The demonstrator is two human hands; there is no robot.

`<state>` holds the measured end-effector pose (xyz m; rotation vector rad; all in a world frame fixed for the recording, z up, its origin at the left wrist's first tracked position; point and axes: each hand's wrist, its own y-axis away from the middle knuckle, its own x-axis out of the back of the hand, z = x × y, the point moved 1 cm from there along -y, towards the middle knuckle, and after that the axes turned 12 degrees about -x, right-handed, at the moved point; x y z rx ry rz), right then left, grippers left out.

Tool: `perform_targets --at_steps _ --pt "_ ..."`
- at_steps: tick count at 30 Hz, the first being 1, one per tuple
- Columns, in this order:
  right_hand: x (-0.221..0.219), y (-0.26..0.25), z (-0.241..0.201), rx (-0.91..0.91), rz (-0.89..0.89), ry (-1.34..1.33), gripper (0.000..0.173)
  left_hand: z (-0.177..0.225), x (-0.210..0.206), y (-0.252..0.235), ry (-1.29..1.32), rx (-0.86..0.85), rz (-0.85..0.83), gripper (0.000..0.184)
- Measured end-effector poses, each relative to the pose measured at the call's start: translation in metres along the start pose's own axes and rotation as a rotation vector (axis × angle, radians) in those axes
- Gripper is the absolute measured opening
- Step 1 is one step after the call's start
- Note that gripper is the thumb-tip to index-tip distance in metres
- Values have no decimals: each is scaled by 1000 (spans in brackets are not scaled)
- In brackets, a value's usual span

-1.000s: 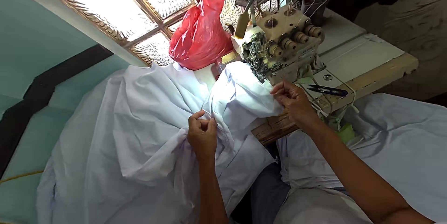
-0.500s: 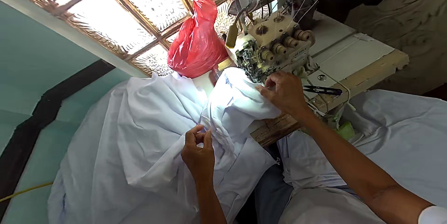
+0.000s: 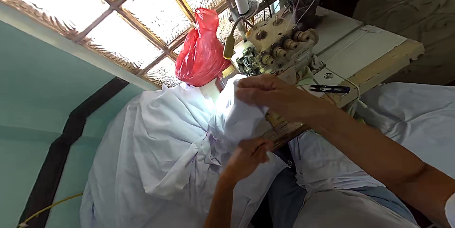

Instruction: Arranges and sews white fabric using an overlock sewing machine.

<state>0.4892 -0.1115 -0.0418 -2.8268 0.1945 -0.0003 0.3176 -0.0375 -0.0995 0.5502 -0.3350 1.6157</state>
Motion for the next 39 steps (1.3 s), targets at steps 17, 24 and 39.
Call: perform_targets --at_steps 17,24,39 --pt "14 -12 21 290 173 29 40 -34 98 -39 -1111 185 -26 25" --pt "-9 -53 111 45 -23 551 19 6 110 -29 -1168 -182 -283 14" --pt "-16 -40 76 -242 -336 742 31 86 102 3 -1124 -411 -267 35"
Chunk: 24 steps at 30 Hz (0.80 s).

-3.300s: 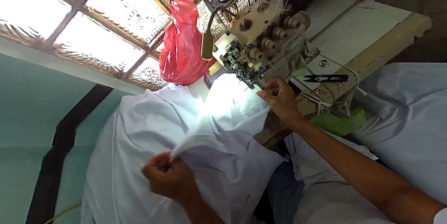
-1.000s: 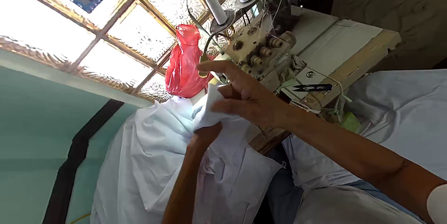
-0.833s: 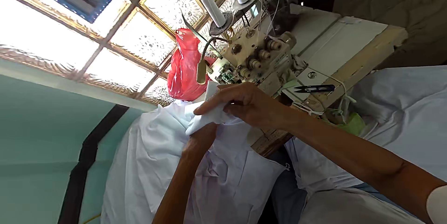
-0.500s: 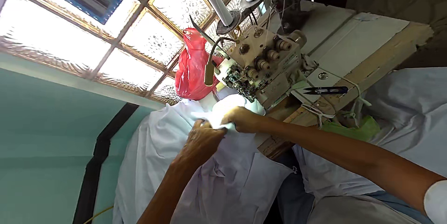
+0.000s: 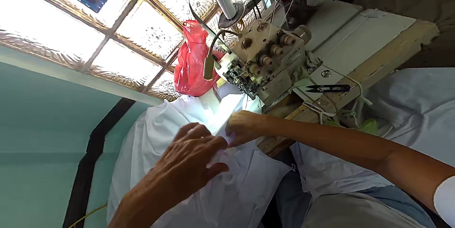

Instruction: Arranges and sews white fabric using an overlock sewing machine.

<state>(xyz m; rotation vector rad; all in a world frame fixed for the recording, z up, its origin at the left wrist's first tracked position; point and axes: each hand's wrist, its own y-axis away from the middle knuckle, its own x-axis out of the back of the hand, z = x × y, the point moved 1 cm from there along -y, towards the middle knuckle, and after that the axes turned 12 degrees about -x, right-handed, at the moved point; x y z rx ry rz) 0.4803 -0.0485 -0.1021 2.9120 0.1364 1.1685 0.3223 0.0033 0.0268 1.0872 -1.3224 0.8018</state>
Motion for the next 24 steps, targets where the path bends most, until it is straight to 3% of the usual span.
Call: perform_targets --at_steps 3,5,7,9,12,15,17,19,22,24 --pt "11 28 -7 -100 -63 33 41 7 -2 -2 -132 63 -28 13" --pt "15 39 -8 -138 -111 57 38 29 -1 -9 -68 -30 -53 18" --pt "12 39 -4 -138 -76 39 30 49 1 -18 80 -227 -50 25" --pt "5 35 -1 -139 -12 13 27 48 3 -25 218 -314 8 29" --pt "-6 38 -10 -120 50 -34 30 21 7 -17 295 -177 153 31" --pt "2 62 -29 -127 -2 -10 32 5 1 -5 54 7 214 35" --pt "14 94 -47 -97 3 1 48 10 -6 -1 48 -13 189 35" --pt "14 121 -53 77 69 2 53 22 -15 -3 158 -93 163 32" --pt "3 129 -43 258 167 -76 31 32 -22 -17 240 -150 156 30" --pt "-10 126 -35 319 349 -135 17 25 -24 -22 348 -195 125 32"
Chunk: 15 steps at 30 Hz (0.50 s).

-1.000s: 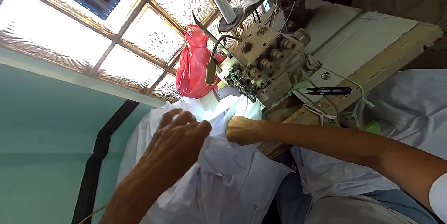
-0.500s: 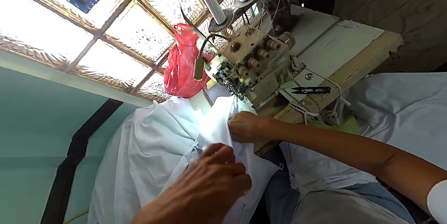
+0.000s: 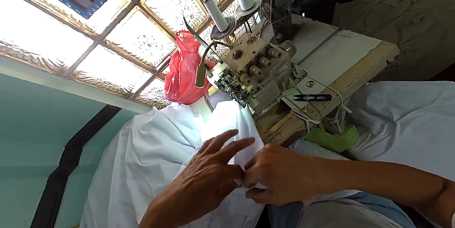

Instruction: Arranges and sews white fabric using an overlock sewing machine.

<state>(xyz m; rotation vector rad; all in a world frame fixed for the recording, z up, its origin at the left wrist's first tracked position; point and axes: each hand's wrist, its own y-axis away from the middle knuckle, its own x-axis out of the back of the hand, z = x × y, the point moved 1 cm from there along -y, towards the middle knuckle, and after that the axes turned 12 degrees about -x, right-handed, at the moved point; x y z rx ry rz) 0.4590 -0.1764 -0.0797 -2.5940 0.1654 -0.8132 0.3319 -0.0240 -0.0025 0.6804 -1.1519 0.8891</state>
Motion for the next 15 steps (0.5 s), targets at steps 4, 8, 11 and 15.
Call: perform_targets --at_steps 4,8,11,15 --pt "2 2 6 94 170 -122 12 -20 6 -1 295 -169 -11 33" --pt "10 -10 24 183 72 -135 12 -31 18 1 361 -251 26 31" --pt "17 -22 52 185 -13 -28 15 -42 30 23 173 -91 74 34" --pt "30 -40 98 76 -88 82 8 -57 37 54 -170 213 272 36"
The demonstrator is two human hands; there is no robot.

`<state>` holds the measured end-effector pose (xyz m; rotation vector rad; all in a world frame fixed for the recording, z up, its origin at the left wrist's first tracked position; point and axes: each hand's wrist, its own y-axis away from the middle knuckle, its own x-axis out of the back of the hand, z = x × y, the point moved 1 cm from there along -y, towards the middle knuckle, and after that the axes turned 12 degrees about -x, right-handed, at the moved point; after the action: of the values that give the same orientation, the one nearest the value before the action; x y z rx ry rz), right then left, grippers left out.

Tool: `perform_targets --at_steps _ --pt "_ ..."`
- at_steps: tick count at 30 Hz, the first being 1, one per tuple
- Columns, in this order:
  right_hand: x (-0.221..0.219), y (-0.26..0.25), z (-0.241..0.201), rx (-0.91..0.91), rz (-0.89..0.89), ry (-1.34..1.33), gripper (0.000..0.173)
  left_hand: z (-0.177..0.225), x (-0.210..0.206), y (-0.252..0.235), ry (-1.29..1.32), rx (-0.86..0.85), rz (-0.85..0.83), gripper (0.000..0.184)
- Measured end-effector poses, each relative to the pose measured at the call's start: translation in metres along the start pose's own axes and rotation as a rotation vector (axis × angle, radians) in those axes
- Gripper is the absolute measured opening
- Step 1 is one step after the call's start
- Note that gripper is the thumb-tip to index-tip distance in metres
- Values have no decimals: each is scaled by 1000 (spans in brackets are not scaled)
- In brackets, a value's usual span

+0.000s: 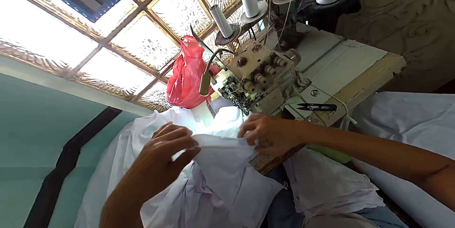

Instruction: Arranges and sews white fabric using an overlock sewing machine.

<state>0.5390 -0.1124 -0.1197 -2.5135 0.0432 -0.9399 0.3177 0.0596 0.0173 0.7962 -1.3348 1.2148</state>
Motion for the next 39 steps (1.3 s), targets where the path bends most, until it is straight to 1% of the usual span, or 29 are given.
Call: perform_targets --at_steps 1,3,4,7,9,11,14,17,18,20,23,25,26,28,31,34,36,39 --pt "3 -4 12 -12 10 28 8 -2 9 4 154 -10 45 31" --pt "5 -12 34 10 75 90 18 -5 19 8 497 -112 172 22" --pt "6 -16 42 14 105 124 20 -9 18 11 571 -123 238 21" --pt "7 -20 59 -2 155 187 14 -35 18 21 566 -11 424 23" --pt "6 -21 64 11 189 213 11 -45 23 21 543 33 486 22" --pt "5 -19 66 54 213 179 8 -43 25 15 539 9 470 19" --pt "0 -13 61 126 222 114 12 -27 21 3 444 -10 376 16" --pt "-4 -8 41 183 220 116 24 5 14 -20 305 -30 163 19" --pt "-4 -7 33 204 219 139 29 15 9 -26 310 -75 97 20" --pt "-2 -8 20 264 218 223 34 33 -3 -34 364 -171 -2 24" --pt "0 -11 16 319 176 309 26 49 -12 -43 428 -320 -143 29" --pt "1 -10 27 276 134 370 14 50 -9 -43 464 -386 -201 29" --pt "1 -9 36 235 119 384 10 48 -4 -41 479 -392 -202 28" --pt "0 -9 51 151 134 404 6 36 10 -31 507 -332 -148 26" --pt "1 -14 60 85 205 311 6 9 29 -14 481 -204 19 24" --pt "2 -16 64 68 235 236 9 -10 37 -8 429 -124 150 29" --pt "3 -15 66 71 228 172 10 -19 35 -9 414 -97 209 23" --pt "4 -10 59 79 162 74 8 -19 30 -12 396 -56 214 19"
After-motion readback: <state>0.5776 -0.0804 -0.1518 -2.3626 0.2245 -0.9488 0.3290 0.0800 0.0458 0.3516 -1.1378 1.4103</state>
